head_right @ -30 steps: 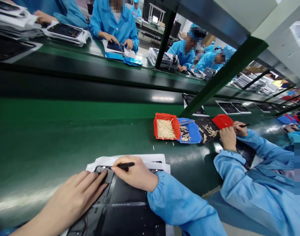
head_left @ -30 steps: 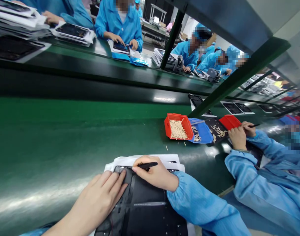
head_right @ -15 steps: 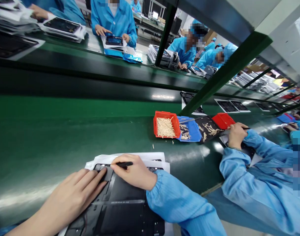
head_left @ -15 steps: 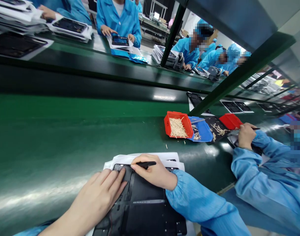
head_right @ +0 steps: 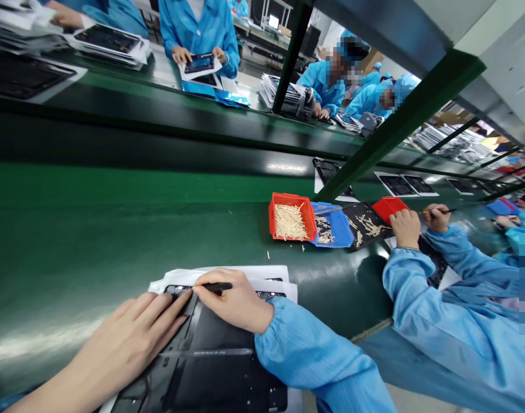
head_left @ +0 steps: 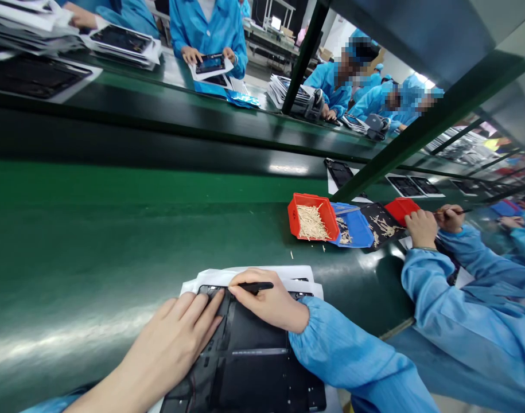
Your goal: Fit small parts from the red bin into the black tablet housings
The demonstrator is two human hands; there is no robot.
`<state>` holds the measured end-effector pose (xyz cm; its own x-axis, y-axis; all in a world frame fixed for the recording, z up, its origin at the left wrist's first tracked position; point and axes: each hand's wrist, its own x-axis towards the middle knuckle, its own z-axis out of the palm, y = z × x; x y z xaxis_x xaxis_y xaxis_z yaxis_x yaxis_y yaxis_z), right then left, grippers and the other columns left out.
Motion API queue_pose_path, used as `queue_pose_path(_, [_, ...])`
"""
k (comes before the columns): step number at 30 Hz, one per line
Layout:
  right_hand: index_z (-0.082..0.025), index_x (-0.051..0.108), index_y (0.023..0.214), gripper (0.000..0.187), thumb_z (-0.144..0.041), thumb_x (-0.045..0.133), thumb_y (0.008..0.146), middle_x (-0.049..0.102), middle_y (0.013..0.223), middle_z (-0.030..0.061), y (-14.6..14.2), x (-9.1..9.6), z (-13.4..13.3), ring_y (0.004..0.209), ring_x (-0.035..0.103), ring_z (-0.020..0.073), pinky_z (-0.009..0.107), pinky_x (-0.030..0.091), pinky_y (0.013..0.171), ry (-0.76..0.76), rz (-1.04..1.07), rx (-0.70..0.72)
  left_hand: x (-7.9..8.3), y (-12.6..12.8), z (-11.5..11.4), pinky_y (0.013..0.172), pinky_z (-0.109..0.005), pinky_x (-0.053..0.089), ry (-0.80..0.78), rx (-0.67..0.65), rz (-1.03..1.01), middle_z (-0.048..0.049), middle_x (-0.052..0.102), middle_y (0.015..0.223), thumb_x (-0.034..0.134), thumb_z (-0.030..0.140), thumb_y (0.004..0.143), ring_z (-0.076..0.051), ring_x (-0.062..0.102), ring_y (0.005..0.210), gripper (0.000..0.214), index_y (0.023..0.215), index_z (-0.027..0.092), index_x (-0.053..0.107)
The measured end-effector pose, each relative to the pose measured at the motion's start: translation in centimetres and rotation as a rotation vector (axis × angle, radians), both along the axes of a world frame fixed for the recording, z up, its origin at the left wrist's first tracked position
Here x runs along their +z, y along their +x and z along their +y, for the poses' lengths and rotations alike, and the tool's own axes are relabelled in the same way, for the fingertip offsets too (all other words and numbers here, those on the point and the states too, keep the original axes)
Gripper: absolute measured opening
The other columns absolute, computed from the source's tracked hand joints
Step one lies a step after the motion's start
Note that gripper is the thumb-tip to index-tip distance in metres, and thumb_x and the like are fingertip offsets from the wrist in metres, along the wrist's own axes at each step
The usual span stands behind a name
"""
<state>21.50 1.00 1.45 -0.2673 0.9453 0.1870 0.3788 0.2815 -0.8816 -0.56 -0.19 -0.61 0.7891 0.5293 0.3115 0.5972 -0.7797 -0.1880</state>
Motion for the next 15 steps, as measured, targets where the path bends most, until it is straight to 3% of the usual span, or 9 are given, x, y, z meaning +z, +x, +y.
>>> queue_pose_path(8, [-0.018, 0.073, 0.087, 0.012, -0.02, 0.063, 0.093, 0.075, 0.083, 0.0032, -0.33, -0.41, -0.16, 0.076, 0.069, 0.014, 0.025, 0.053, 0.075, 0.07, -0.027, -0.025, 0.51, 0.33, -0.33, 0.071, -0.041, 0.035, 0.028, 0.036, 0.095, -0.0098, 0.063, 0.087, 0.046, 0.022, 0.1, -0.025, 0.053, 0.08, 0.039, 0.13, 0.004, 0.062])
queue_pose_path(15, [-0.017, 0.071, 0.091, 0.018, -0.025, 0.057, 0.099, 0.075, 0.085, 0.0067, -0.71, -0.7, -0.7, 0.077, 0.068, 0.0156, 0.028, 0.055, 0.076, 0.253, -0.056, 0.002, 0.76, 0.36, -0.46, 0.07, -0.041, 0.034, 0.021, 0.04, 0.087, -0.0114, 0.064, 0.088, 0.039, 0.016, 0.1, -0.027, 0.054, 0.08, 0.038, 0.123, 0.005, 0.067])
